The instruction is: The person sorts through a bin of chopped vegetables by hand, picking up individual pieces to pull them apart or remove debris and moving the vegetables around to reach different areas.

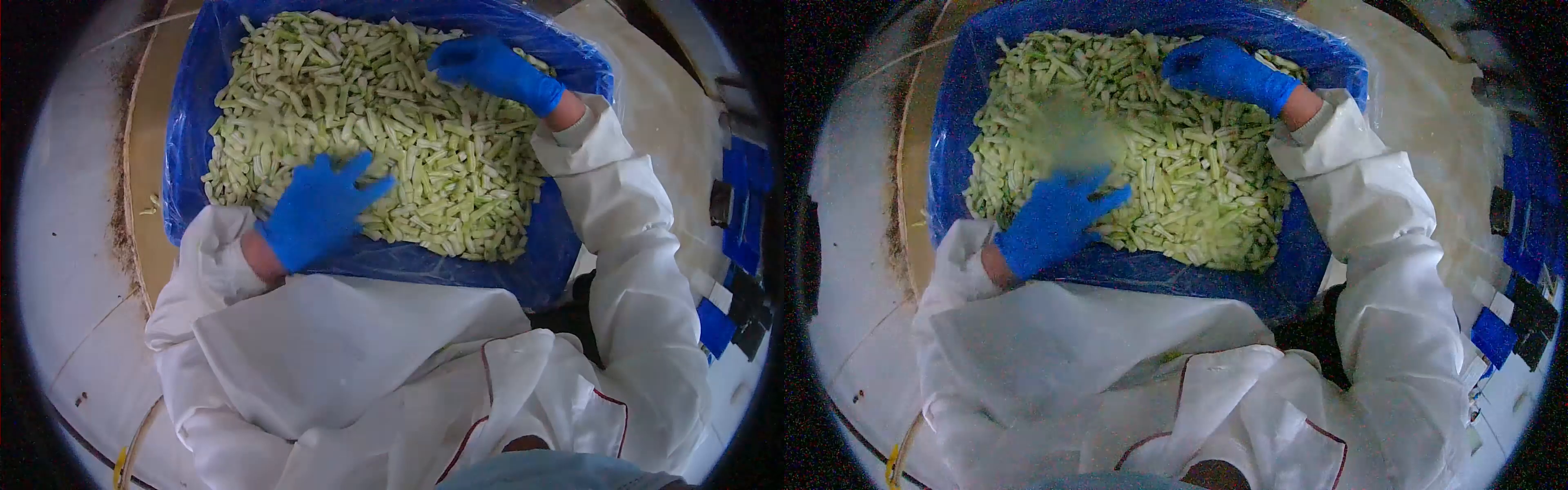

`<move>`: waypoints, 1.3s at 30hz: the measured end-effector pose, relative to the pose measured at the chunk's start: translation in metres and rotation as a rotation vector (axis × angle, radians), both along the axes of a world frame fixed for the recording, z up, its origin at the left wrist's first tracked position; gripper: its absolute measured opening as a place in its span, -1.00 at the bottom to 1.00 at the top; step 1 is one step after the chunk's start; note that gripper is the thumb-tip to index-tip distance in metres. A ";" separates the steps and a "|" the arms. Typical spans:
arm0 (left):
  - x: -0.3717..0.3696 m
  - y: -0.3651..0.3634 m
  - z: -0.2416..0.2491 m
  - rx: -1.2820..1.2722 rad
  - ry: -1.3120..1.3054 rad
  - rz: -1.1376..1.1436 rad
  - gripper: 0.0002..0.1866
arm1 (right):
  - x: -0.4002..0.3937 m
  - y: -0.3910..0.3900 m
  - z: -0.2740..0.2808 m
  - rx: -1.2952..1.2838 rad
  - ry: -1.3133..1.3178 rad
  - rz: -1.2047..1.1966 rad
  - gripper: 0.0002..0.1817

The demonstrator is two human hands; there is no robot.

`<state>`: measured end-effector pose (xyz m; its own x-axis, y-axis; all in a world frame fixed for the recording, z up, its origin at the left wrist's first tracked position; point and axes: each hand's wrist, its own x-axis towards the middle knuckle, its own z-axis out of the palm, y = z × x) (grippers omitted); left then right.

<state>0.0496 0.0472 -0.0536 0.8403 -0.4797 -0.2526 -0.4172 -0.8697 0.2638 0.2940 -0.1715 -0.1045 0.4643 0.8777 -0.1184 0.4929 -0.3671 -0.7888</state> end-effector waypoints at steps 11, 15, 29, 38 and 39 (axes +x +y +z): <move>0.059 0.022 -0.039 0.035 -0.378 0.174 -0.51 | -0.079 0.015 0.001 -0.101 -0.252 0.317 -0.69; 0.031 0.006 -0.054 -0.144 -0.200 -0.099 -0.45 | -0.083 -0.013 0.011 -0.392 0.035 0.719 -0.71; 0.102 0.056 -0.014 0.059 -0.348 0.035 -0.54 | -0.004 0.011 0.011 -0.115 -0.709 0.168 -0.61; 0.109 0.143 -0.049 0.463 -0.295 0.167 -0.37 | -0.012 -0.015 -0.012 -0.133 -0.757 0.228 -0.59; 0.098 0.152 -0.051 0.403 -0.217 0.203 -0.36 | -0.018 -0.030 -0.007 -0.175 -0.655 0.231 -0.59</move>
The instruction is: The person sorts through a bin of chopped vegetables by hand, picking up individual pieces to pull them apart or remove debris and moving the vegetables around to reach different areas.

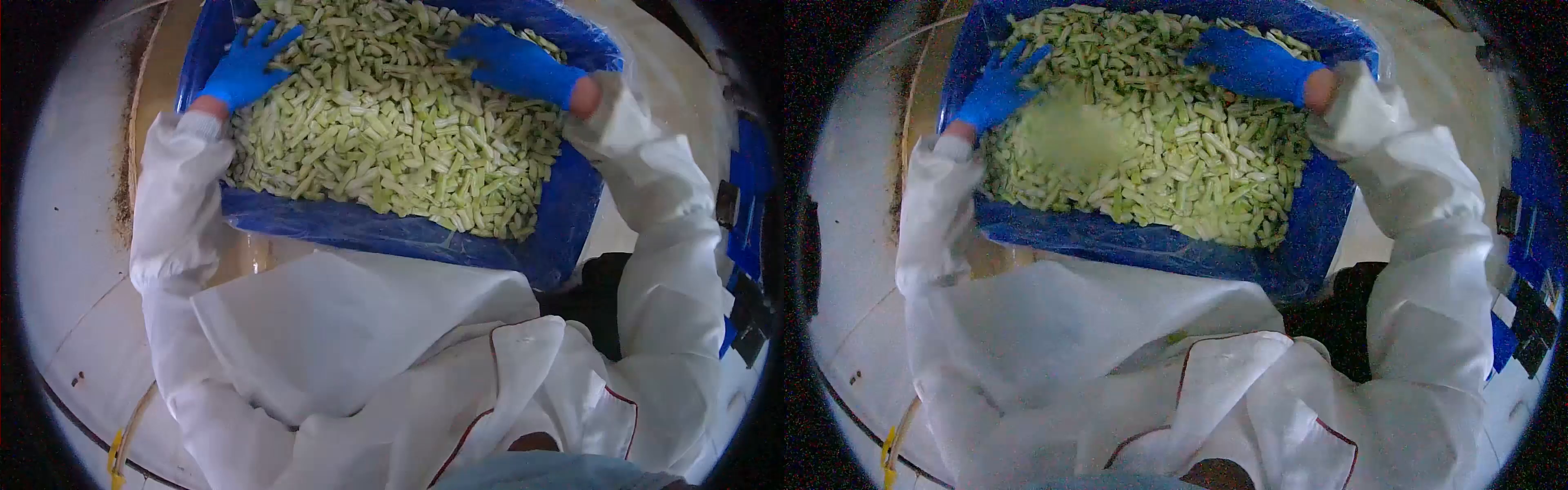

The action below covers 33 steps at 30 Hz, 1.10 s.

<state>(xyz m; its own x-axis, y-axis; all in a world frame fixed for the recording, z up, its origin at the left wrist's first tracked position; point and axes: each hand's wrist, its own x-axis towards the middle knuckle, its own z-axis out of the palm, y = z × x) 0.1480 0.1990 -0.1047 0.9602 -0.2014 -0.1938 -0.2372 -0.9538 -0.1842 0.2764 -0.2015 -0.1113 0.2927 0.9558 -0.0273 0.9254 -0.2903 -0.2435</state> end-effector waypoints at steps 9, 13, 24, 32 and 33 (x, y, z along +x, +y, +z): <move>-0.132 -0.043 0.095 -0.451 0.383 0.228 -0.44 | -0.045 -0.048 0.082 -0.315 0.714 0.179 -0.60; -0.137 -0.062 0.079 -0.667 0.623 0.278 -0.61 | -0.024 -0.051 0.081 -0.355 0.364 0.017 -0.70; -0.063 -0.050 0.078 -0.344 0.054 0.249 -0.59 | -0.031 -0.026 0.052 -0.134 0.351 0.011 -0.71; -0.004 -0.043 -0.048 -0.190 -0.027 0.155 -0.19 | -0.028 0.078 -0.024 0.129 -0.161 -0.214 -0.34; -0.015 -0.066 -0.036 -0.286 0.021 0.094 -0.20 | -0.039 0.072 -0.015 0.048 -0.055 -0.072 -0.34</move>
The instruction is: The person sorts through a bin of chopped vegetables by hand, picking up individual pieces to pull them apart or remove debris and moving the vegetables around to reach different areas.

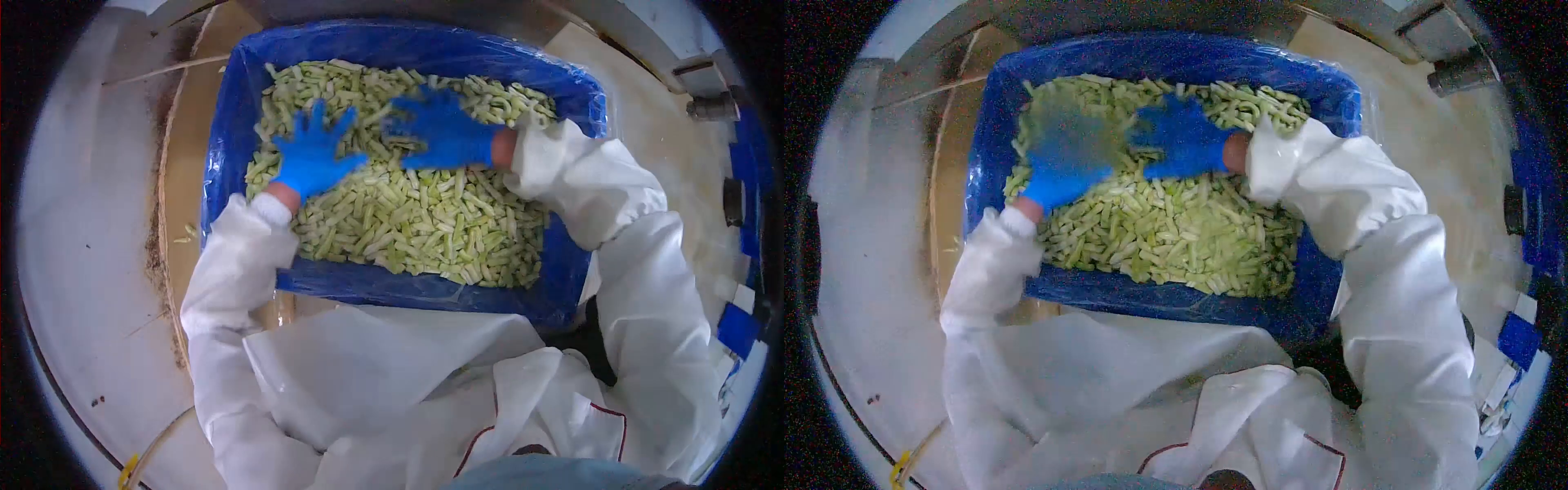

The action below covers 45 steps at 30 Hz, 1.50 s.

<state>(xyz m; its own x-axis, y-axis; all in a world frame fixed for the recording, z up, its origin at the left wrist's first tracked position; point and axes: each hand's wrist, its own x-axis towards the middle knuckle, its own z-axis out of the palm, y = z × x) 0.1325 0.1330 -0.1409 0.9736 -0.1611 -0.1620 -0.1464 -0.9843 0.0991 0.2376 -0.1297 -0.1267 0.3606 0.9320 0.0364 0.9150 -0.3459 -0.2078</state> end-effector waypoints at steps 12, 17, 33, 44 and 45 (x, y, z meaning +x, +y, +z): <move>-0.017 -0.096 0.110 -0.198 0.095 -0.299 -0.55 | 0.030 -0.161 0.069 -0.469 0.241 -0.261 -0.42; 0.021 -0.119 0.102 -0.104 -0.041 -0.532 -0.50 | -0.045 -0.178 0.103 -0.276 0.267 0.148 -0.39; -0.018 -0.199 0.048 -0.194 0.157 -0.736 -0.28 | -0.034 -0.233 0.111 -0.277 0.389 0.346 -0.85; 0.021 -0.024 0.073 0.162 0.071 -0.047 -0.49 | -0.010 -0.223 0.132 -0.165 0.167 0.043 -0.82; 0.018 -0.025 0.081 0.249 0.096 -0.016 -0.51 | -0.003 -0.212 0.133 -0.163 0.090 -0.006 -0.82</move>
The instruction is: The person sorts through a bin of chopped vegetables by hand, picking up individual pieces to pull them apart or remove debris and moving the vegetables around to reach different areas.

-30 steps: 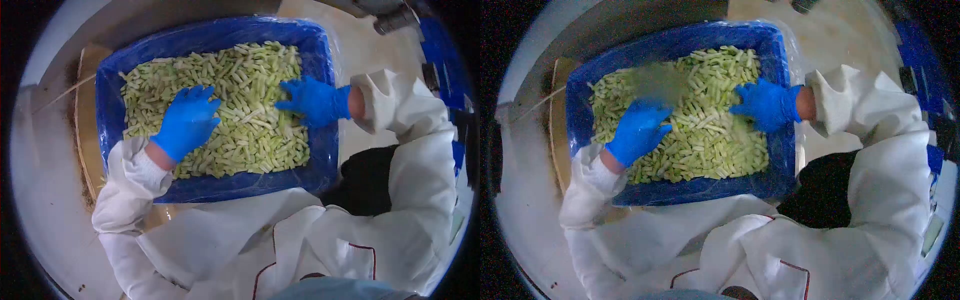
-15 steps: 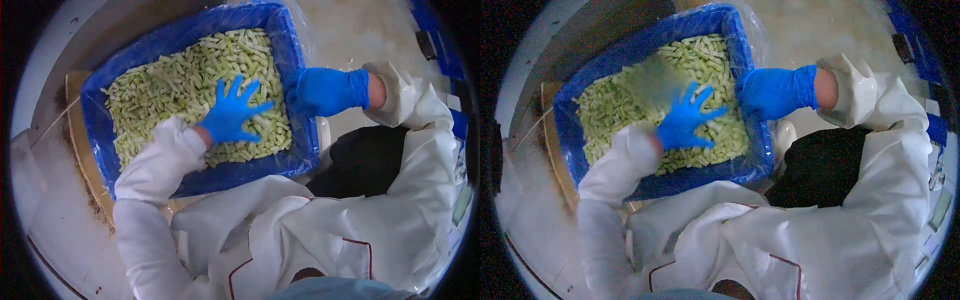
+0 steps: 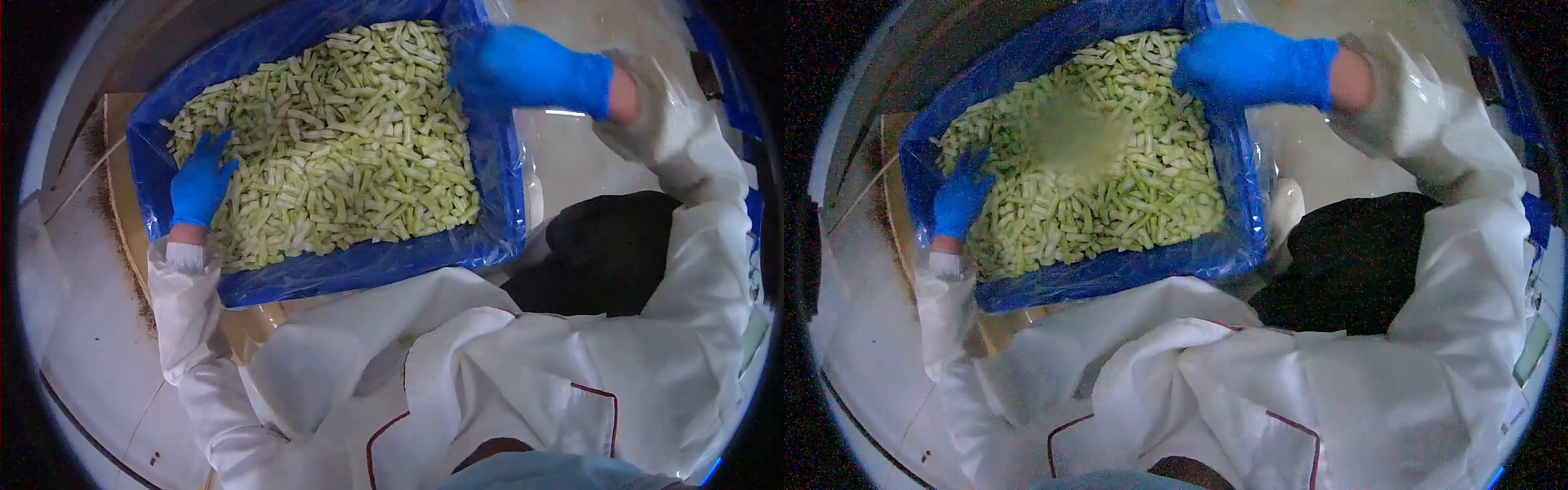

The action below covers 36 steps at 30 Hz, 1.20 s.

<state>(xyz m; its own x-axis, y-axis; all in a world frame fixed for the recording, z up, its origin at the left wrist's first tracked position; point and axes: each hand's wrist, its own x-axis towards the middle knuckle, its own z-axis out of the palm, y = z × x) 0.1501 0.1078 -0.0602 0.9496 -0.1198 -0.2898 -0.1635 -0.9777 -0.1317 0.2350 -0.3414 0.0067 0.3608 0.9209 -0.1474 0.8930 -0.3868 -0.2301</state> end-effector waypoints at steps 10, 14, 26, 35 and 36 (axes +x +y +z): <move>-0.014 -0.046 0.034 -0.357 -0.309 -0.120 -0.68 | 0.059 0.055 -0.087 -0.209 -0.132 -0.250 -0.81; -0.010 -0.066 0.035 -0.753 -0.320 -0.071 -0.67 | 0.054 0.062 -0.069 -0.006 0.147 -0.236 -0.80; -0.012 -0.165 -0.011 -0.804 -0.156 -0.454 -0.85 | -0.019 0.090 -0.026 0.120 0.586 -0.133 -0.69; -0.059 -0.135 0.046 -1.369 0.326 0.053 -0.90 | -0.045 0.043 -0.043 -0.109 1.304 0.245 -0.69; -0.059 -0.132 0.037 -1.380 0.340 0.232 -0.90 | -0.043 0.038 -0.055 -0.104 1.122 0.313 -0.68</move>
<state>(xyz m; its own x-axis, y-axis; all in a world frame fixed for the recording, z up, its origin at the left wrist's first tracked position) 0.0909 -0.0238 -0.0236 0.8960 -0.3416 -0.2836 0.1830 -0.2979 0.9369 0.1916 -0.3030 -0.0485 -0.2595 0.9115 -0.3191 0.2688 -0.2492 -0.9304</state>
